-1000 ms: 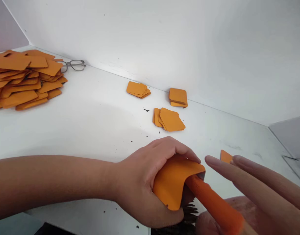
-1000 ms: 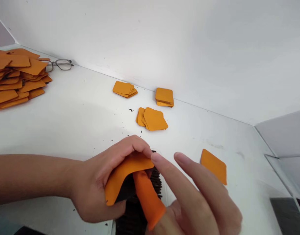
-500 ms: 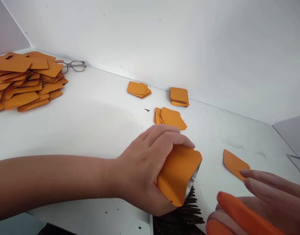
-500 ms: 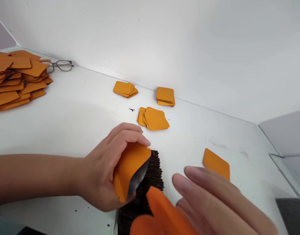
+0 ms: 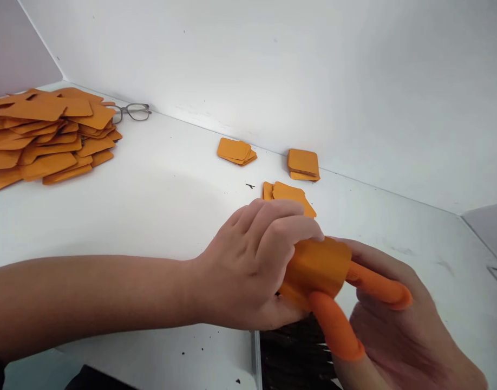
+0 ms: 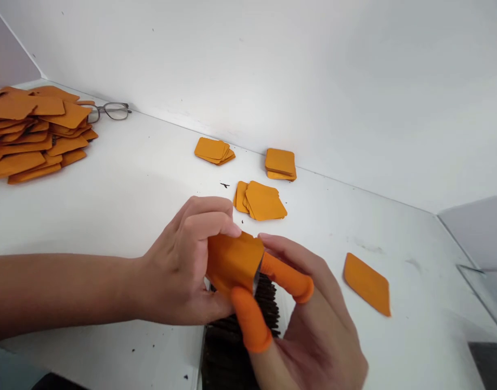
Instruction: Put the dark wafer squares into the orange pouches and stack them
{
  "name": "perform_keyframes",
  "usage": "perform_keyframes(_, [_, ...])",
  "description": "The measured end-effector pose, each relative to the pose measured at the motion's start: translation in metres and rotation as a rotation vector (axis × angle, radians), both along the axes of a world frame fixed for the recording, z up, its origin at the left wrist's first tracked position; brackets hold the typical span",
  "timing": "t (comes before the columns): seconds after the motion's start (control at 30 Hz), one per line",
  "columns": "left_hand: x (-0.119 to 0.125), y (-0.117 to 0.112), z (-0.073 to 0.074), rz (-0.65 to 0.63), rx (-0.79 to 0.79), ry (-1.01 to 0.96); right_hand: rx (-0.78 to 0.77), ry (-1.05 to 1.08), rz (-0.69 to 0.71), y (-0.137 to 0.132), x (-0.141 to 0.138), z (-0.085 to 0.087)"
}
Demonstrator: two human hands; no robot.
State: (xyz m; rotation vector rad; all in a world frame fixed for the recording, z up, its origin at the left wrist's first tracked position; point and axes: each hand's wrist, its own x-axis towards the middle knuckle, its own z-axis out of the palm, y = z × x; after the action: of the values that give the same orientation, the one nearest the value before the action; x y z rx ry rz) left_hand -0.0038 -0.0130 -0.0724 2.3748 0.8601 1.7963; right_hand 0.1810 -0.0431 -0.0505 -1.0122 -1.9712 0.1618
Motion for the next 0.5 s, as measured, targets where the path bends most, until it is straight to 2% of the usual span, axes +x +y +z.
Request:
perform_keyframes(0.07, [0.000, -0.002, -0.001, -0.035, -0.020, -0.002, -0.005, 0.063, 0.005, 0.001, 0.004, 0.000])
perform_keyframes(0.23, [-0.001, -0.005, 0.007, -0.132, -0.190, -0.010, 0.067, 0.149, -0.158, 0.004, 0.007, 0.001])
perform_keyframes(0.33, [-0.004, -0.004, 0.015, -0.150, -0.264, 0.051, 0.166, 0.031, -0.160, 0.007, 0.006, 0.002])
perform_keyframes(0.5, [-0.007, 0.001, 0.019, -0.182, -0.175, 0.017, 0.439, -0.253, -0.155, 0.011, 0.013, 0.002])
